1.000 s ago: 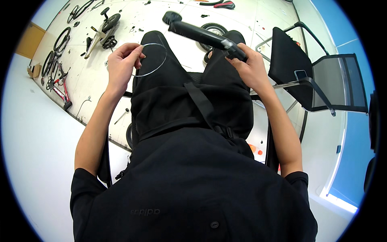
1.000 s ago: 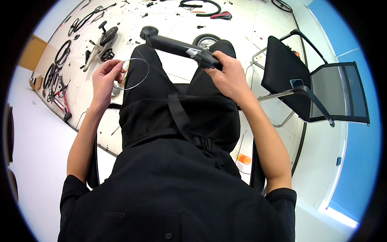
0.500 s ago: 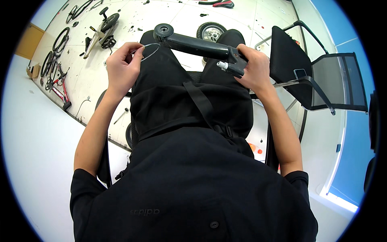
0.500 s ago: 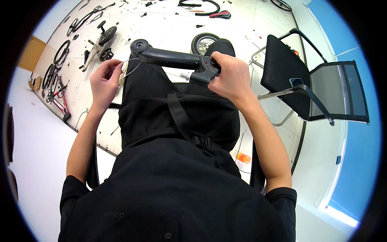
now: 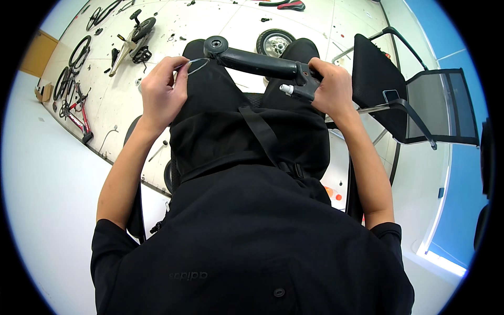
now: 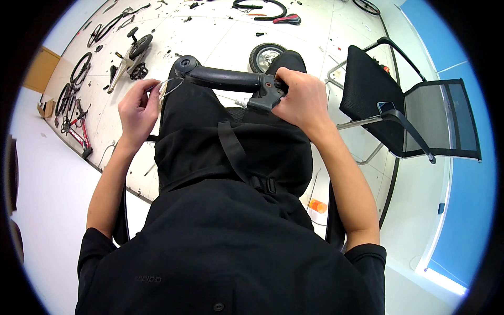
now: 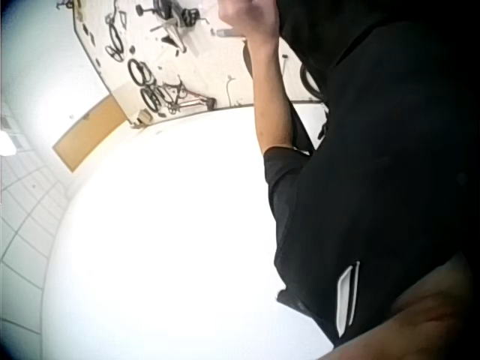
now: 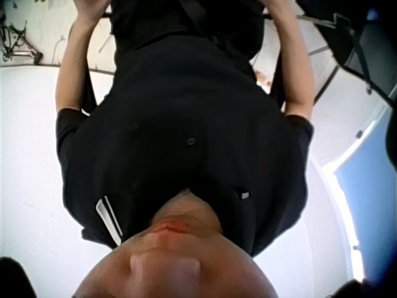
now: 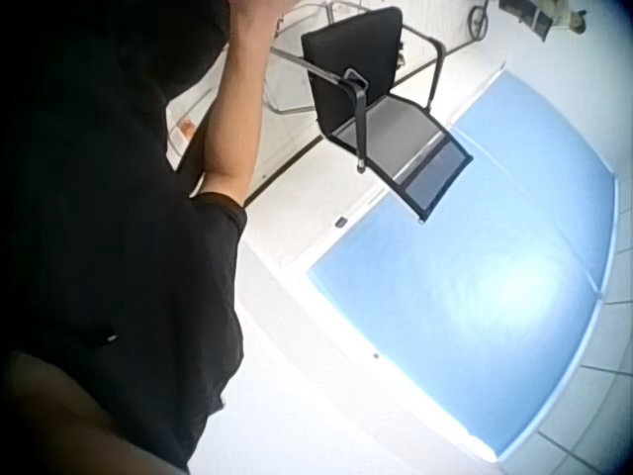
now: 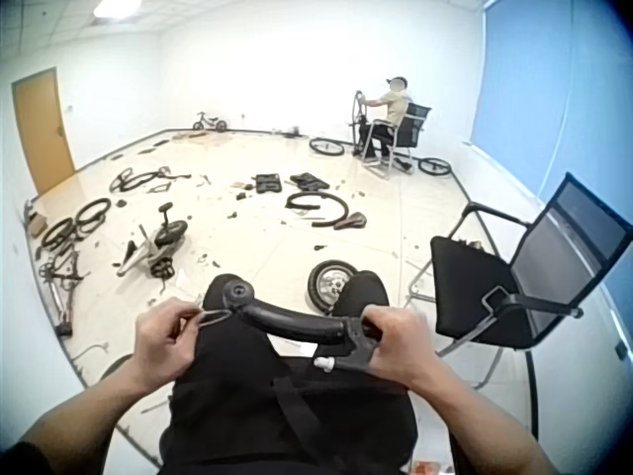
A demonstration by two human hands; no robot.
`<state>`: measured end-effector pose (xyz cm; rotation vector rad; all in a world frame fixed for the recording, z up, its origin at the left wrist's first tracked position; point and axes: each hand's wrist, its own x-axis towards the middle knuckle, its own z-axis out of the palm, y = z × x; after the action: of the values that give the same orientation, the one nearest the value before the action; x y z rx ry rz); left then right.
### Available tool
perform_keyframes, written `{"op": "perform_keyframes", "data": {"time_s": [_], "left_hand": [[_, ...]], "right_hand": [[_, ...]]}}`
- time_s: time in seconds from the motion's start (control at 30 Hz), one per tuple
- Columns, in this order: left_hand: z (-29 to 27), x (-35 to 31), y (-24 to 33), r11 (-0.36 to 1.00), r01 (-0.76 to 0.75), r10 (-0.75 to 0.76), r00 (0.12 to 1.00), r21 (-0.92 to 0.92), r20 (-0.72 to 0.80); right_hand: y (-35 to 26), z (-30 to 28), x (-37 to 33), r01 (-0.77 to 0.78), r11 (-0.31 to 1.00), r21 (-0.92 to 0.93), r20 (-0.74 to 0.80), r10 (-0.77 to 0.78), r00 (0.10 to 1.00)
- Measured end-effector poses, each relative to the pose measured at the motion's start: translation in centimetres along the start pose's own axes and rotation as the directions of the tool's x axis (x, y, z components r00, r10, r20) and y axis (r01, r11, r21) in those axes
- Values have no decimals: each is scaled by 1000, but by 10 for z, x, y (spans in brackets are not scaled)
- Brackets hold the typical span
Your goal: The person holds a bicycle handlebar and repeatedly inserts and removes a cable end into a port on the handlebar. The person then picks up a bicycle bell and attaches it to the handlebar, continuing to adjust the cable.
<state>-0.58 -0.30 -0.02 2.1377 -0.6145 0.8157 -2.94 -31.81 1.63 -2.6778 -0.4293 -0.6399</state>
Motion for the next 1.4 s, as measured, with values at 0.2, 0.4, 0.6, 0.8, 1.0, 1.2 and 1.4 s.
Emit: {"op": "perform_keyframes", "data": {"time_s": [0.2, 0.4, 0.6, 0.8, 1.0, 1.2, 1.4], "left_hand": [[0, 1, -7, 992, 112, -114, 992, -55, -44], [3, -2, -11, 977, 154, -160, 987, -146, -30], [2, 0, -14, 765, 495, -476, 865, -412, 157], [-7, 7, -22, 233, 680, -567, 676, -696, 471], [-9, 6, -27, 125, 811, -562, 532, -571, 633], [3, 3, -35, 724, 683, -624, 708, -95, 331], [0, -1, -30, 709, 603, -458, 788, -364, 412]], "right_hand": [[1, 1, 0, -15, 1000, 10, -6, 15, 1000], [4, 3, 1, -84, 994, 71, 7, 83, 996], [11, 8, 1, -191, 942, 275, -28, 207, 978], [18, 4, 7, -642, 180, 746, 469, 542, 697], [32, 3, 10, -644, -321, 695, 719, 328, 612], [30, -4, 13, -589, -347, 730, 647, 73, 759], [14, -8, 3, -551, -263, 792, 570, -7, 822]]}}
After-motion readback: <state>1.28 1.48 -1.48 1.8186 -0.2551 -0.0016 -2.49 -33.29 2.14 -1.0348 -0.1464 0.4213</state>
